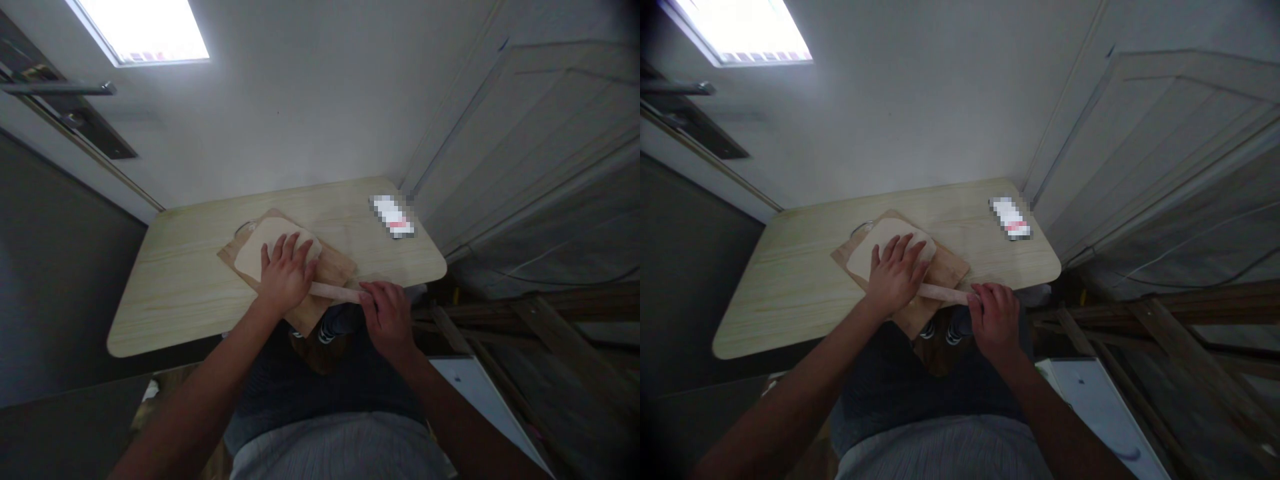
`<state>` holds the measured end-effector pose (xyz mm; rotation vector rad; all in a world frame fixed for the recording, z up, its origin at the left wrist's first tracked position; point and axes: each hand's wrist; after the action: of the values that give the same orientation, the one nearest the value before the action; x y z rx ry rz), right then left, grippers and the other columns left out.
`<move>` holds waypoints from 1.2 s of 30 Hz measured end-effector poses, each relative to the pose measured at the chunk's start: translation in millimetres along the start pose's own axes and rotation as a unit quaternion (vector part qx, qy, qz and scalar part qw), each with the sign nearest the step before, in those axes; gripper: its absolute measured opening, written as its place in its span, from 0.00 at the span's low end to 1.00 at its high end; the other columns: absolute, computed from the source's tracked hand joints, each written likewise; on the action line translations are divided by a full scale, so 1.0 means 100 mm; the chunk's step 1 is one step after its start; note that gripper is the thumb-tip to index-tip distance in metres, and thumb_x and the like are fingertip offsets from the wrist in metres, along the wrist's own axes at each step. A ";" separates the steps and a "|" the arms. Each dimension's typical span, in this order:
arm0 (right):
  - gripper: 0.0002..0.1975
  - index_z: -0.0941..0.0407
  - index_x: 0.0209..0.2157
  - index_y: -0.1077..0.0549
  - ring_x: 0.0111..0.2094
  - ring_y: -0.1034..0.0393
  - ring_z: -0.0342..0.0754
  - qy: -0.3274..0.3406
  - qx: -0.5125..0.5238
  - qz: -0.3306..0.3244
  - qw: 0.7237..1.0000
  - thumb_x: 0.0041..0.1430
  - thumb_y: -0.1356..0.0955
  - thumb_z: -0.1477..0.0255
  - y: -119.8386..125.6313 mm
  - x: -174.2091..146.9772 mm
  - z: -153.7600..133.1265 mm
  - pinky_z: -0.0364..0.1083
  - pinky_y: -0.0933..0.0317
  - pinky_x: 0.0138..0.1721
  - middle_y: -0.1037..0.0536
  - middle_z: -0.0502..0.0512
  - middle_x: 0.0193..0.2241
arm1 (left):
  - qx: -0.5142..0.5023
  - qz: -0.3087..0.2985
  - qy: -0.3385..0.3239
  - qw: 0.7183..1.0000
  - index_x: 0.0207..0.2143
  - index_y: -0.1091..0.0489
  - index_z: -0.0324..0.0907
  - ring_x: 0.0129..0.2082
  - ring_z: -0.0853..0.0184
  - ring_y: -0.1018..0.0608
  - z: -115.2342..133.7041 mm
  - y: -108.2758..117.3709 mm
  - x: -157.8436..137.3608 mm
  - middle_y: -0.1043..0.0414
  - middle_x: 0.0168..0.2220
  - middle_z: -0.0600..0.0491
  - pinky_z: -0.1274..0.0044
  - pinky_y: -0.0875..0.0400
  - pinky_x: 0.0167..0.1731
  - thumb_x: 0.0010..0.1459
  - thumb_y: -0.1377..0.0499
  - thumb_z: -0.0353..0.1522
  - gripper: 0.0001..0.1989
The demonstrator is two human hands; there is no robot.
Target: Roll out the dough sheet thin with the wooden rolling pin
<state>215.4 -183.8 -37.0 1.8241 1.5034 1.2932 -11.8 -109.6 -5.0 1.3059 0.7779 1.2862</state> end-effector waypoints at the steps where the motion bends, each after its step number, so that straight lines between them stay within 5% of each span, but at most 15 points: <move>1: 0.18 0.55 0.47 0.23 0.48 0.33 0.55 -0.005 -0.003 -0.006 1.000 0.72 0.40 0.62 0.01 0.01 0.00 0.54 0.43 0.51 0.22 0.59 0.43 | -0.006 -0.003 -0.010 1.000 0.64 0.39 0.50 0.70 0.51 0.46 -0.01 -0.01 0.08 0.46 0.70 0.48 0.48 0.57 0.66 0.70 0.55 0.46 0.25; 10: 0.21 0.56 0.43 0.25 0.37 0.25 0.52 -0.091 0.105 -0.158 0.978 0.72 0.42 0.57 0.23 -0.18 -0.14 0.49 0.41 0.41 0.19 0.57 0.35 | -0.045 0.007 -0.080 0.996 0.59 0.34 0.47 0.67 0.53 0.40 0.09 -0.10 0.63 0.39 0.66 0.46 0.49 0.57 0.67 0.69 0.52 0.47 0.23; 15: 0.22 0.54 0.47 0.29 0.28 0.30 0.47 -0.195 0.236 -0.295 0.905 0.71 0.43 0.53 0.31 -0.45 -0.48 0.45 0.45 0.29 0.24 0.50 0.27 | -0.065 0.014 -0.052 0.996 0.58 0.34 0.48 0.66 0.54 0.38 0.09 -0.12 0.58 0.37 0.64 0.46 0.49 0.56 0.66 0.69 0.53 0.46 0.22; 19: 0.19 0.55 0.43 0.30 0.24 0.37 0.43 -0.204 0.326 -0.370 0.846 0.69 0.39 0.54 0.22 -0.58 -0.73 0.43 0.49 0.26 0.30 0.47 0.24 | -0.073 0.001 -0.048 0.996 0.60 0.35 0.48 0.65 0.52 0.38 -0.05 -0.08 0.43 0.38 0.65 0.45 0.49 0.51 0.64 0.70 0.54 0.45 0.22; 28: 0.18 0.54 0.30 0.34 0.24 0.42 0.41 -0.194 0.329 -0.409 0.829 0.60 0.30 0.54 0.07 -0.53 -0.88 0.44 0.52 0.26 0.34 0.46 0.22 | -0.058 -0.022 -0.074 0.995 0.62 0.36 0.45 0.65 0.54 0.36 -0.47 -0.01 0.21 0.37 0.65 0.44 0.57 0.44 0.63 0.70 0.56 0.45 0.25; 36: 0.13 0.55 0.32 0.30 0.25 0.41 0.41 -0.219 0.341 -0.384 0.830 0.59 0.30 0.59 0.07 -0.52 -0.76 0.43 0.52 0.25 0.32 0.46 0.24 | -0.062 -0.026 -0.098 0.993 0.62 0.37 0.45 0.66 0.53 0.39 0.15 -0.17 0.57 0.38 0.65 0.45 0.55 0.48 0.65 0.70 0.54 0.44 0.24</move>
<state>155.3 -250.9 -15.7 1.4015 2.2136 -0.0735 17.8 -56.1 -5.2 1.2813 0.5805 1.1281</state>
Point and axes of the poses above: each hand's wrist, its own x-axis towards the middle knuckle, its own y-axis out of the back of the hand, z = x × y
